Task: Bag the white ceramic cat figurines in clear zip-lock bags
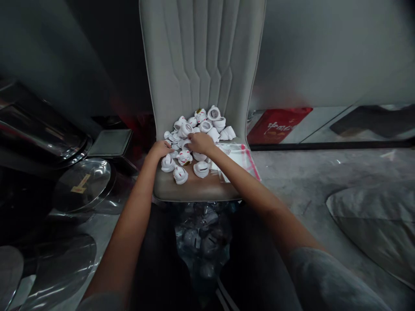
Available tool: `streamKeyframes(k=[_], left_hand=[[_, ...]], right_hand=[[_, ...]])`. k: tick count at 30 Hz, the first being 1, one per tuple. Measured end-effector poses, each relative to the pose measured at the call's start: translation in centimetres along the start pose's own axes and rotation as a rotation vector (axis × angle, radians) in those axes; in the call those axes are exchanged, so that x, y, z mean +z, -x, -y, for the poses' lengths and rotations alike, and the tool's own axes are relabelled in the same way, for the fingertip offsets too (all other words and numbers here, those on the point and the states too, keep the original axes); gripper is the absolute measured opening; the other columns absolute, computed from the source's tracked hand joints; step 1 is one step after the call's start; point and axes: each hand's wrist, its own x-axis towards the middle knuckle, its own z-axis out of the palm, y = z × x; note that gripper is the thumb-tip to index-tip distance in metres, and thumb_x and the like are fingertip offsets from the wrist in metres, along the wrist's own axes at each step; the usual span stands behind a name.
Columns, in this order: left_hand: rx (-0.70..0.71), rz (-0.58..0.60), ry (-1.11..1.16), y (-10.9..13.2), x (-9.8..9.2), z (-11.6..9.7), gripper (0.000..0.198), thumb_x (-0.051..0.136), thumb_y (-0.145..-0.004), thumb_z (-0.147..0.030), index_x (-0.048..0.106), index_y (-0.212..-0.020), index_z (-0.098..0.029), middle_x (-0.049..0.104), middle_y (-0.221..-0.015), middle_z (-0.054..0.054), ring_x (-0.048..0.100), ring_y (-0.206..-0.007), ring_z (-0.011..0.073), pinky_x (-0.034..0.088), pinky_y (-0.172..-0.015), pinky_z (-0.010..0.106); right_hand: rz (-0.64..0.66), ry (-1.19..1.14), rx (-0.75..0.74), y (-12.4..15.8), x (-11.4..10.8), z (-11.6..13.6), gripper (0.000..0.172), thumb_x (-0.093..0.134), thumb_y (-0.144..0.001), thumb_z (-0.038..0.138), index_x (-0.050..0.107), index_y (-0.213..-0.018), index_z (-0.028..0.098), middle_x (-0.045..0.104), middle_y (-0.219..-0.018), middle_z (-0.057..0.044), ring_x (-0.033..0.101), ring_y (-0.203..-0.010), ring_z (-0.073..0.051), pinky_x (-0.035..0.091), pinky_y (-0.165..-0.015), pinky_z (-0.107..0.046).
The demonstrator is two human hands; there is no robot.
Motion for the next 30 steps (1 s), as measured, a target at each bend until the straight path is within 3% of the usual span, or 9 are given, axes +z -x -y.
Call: streamKeyframes(k=[5,8,12,15,18,21,23,26,30], left_hand=[[-0.029,0.021,0.014,0.2,0.0,-1.0,0.022,0.08,-0.061,-0.017,0.075,-0.083,-0.017,0.075,-0.078,0.006,0.071,-0.078,0.0223,0.053,-0.074,0.027],[0.011,-0.048,0.0,1.1,-0.5,-1.6,0.015,0.072,-0.065,-0.014,0.075,-0.08,-0.016,0.077,-0.087,0.011,0.073,-0.091,0.0277,0.054,-0.083,0.031],[0.09,-0.16,0.044,3.2,-1.3,-1.6,0.027,0.061,-0.072,-0.013,0.075,-0.095,-0.016,0.077,-0.104,0.014,0.071,-0.104,0.0278,0.052,-0.094,0.034],[0.261,-0.241,0.362,5.4,-1.0,-1.7,0.027,0.06,-0.078,-0.023,0.073,-0.1,-0.015,0.075,-0.108,0.013,0.07,-0.101,0.025,0.054,-0.092,0.035],[0.402,-0.172,0.829,8.1,0.8,-2.7,0.035,0.062,-0.083,-0.041,0.068,-0.108,-0.018,0.072,-0.107,0.011,0.069,-0.091,0.0207,0.058,-0.081,0.034],[0.399,-0.091,1.167,10.8,3.6,-4.5,0.04,0.063,-0.083,-0.051,0.062,-0.11,-0.022,0.068,-0.1,0.006,0.066,-0.085,0.0167,0.056,-0.074,0.03],[0.375,-0.119,1.265,12.3,5.3,-5.7,0.038,0.061,-0.085,-0.053,0.059,-0.107,-0.023,0.064,-0.099,0.005,0.063,-0.085,0.016,0.054,-0.075,0.028],[0.461,-0.26,1.125,14.1,6.7,-7.1,0.035,0.054,-0.092,-0.054,0.058,-0.106,-0.022,0.061,-0.105,0.006,0.06,-0.098,0.0186,0.05,-0.089,0.032],[0.751,-0.378,0.696,15.4,7.0,-7.9,0.041,0.06,-0.092,-0.05,0.052,-0.119,-0.02,0.054,-0.115,0.01,0.053,-0.111,0.0231,0.043,-0.104,0.039]], right_hand=[[-0.198,-0.111,0.049,1.2,-1.0,-0.5,0.035,0.044,-0.097,0.026,0.07,-0.118,0.017,0.074,-0.118,-0.014,0.068,-0.108,-0.03,0.05,-0.084,-0.036],[-0.343,-0.246,0.087,2.7,-1.7,-1.1,0.035,0.044,-0.097,0.026,0.069,-0.119,0.016,0.073,-0.119,-0.012,0.068,-0.106,-0.027,0.048,-0.085,-0.033],[-0.465,-0.461,0.161,4.9,-2.0,-2.0,0.032,0.046,-0.094,0.025,0.071,-0.109,0.013,0.076,-0.105,-0.01,0.068,-0.091,-0.022,0.048,-0.08,-0.03],[-0.518,-0.568,0.16,6.9,-1.9,-1.9,0.029,0.048,-0.092,0.024,0.072,-0.103,0.013,0.075,-0.098,-0.009,0.066,-0.083,-0.02,0.047,-0.077,-0.029],[-0.543,-0.622,0.117,9.0,-1.5,-1.1,0.028,0.049,-0.09,0.024,0.072,-0.102,0.013,0.074,-0.096,-0.009,0.064,-0.082,-0.02,0.048,-0.076,-0.029],[-0.576,-0.655,0.047,11.1,-1.1,-0.2,0.025,0.051,-0.088,0.025,0.071,-0.099,0.014,0.072,-0.093,-0.009,0.063,-0.08,-0.021,0.048,-0.077,-0.031],[-0.612,-0.679,0.005,12.3,-0.9,0.2,0.023,0.053,-0.087,0.027,0.071,-0.095,0.015,0.069,-0.088,-0.008,0.061,-0.078,-0.021,0.047,-0.076,-0.032],[-0.668,-0.762,-0.013,13.4,-0.5,0.6,0.02,0.053,-0.086,0.029,0.068,-0.09,0.018,0.066,-0.086,-0.007,0.059,-0.078,-0.021,0.047,-0.076,-0.033],[-0.64,-0.988,0.012,14.0,0.0,0.6,0.018,0.048,-0.087,0.028,0.064,-0.086,0.021,0.068,-0.089,-0.005,0.06,-0.086,-0.021,0.049,-0.083,-0.033]])
